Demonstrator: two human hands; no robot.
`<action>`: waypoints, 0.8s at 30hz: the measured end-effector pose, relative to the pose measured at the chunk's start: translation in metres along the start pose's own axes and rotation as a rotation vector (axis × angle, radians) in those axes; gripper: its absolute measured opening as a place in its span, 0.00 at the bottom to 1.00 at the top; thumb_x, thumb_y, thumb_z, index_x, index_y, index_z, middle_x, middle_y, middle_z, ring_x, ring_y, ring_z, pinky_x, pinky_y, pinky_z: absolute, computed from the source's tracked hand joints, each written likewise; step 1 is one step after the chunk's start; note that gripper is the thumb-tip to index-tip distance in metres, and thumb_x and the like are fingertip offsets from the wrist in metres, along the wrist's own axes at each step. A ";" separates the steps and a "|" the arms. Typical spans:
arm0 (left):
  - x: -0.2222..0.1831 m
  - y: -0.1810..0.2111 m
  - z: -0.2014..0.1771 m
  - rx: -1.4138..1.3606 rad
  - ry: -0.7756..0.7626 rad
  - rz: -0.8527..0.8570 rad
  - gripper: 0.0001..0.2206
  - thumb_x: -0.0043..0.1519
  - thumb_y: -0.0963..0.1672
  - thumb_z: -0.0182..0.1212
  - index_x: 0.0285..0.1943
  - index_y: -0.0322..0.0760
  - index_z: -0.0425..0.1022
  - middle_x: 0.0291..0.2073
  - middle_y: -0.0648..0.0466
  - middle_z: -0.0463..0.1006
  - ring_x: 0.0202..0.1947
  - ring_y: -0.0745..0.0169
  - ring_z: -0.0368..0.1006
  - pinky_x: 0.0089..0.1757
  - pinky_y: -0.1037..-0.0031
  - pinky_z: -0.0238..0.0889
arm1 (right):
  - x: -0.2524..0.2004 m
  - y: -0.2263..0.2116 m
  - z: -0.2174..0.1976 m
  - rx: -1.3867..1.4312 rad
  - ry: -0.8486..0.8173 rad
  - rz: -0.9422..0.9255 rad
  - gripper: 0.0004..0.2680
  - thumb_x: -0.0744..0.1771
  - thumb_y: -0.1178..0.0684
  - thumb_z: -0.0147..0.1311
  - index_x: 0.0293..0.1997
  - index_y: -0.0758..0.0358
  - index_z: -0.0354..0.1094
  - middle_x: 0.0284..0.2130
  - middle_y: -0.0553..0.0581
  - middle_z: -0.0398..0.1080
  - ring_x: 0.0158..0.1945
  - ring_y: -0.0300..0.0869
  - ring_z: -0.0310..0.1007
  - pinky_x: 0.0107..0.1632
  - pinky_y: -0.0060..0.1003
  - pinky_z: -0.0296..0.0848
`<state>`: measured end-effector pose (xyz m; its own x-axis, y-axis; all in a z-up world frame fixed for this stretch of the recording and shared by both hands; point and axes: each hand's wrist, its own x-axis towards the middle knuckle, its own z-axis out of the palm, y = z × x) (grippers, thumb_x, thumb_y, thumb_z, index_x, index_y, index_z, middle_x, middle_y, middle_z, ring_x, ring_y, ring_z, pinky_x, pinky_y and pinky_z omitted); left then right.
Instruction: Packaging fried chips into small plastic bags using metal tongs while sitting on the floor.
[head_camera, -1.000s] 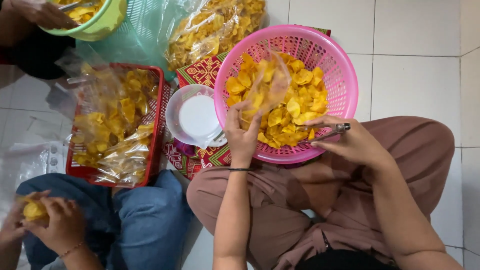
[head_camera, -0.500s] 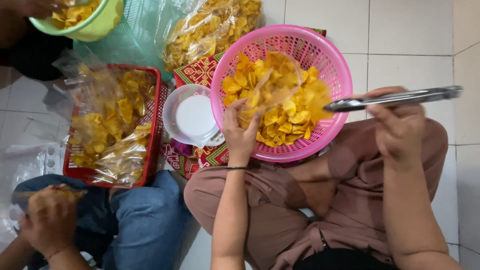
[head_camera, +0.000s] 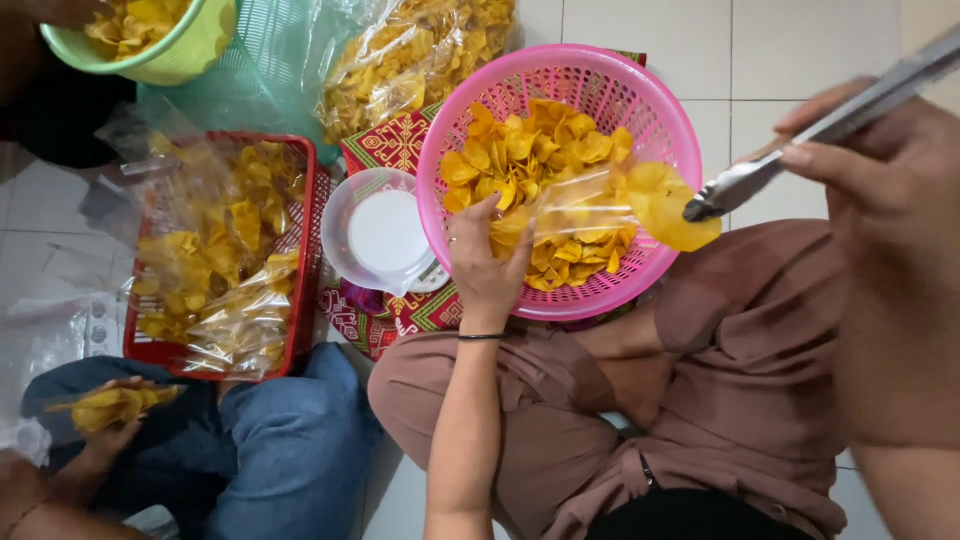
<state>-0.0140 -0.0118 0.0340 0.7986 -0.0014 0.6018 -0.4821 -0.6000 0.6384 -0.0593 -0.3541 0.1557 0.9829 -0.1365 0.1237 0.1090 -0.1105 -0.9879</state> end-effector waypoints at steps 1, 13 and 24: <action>0.000 0.000 0.001 -0.005 0.001 0.001 0.22 0.63 0.45 0.71 0.64 0.33 0.71 0.47 0.49 0.76 0.46 0.53 0.73 0.50 0.65 0.69 | 0.008 -0.009 0.003 -0.004 0.003 -0.002 0.09 0.71 0.65 0.54 0.58 0.63 0.69 0.51 0.54 0.74 0.48 0.36 0.75 0.62 0.25 0.77; -0.005 -0.004 0.001 -0.066 -0.028 -0.020 0.29 0.58 0.42 0.76 0.68 0.37 0.69 0.47 0.52 0.76 0.49 0.55 0.73 0.52 0.66 0.70 | 0.068 -0.065 0.058 -0.330 -0.303 -0.047 0.10 0.71 0.66 0.59 0.59 0.73 0.70 0.34 0.54 0.67 0.29 0.32 0.58 0.29 0.23 0.52; -0.004 -0.009 -0.002 -0.253 -0.045 -0.174 0.26 0.59 0.44 0.71 0.68 0.37 0.69 0.45 0.53 0.77 0.47 0.57 0.75 0.52 0.68 0.69 | 0.075 0.042 -0.020 -0.297 -0.306 -0.858 0.15 0.83 0.41 0.34 0.74 0.59 0.56 0.72 0.65 0.58 0.75 0.57 0.61 0.89 0.66 0.67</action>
<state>-0.0136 -0.0045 0.0267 0.8895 0.0450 0.4548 -0.4067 -0.3761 0.8326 0.0162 -0.3887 0.1251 0.5863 0.3654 0.7230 0.8093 -0.3042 -0.5025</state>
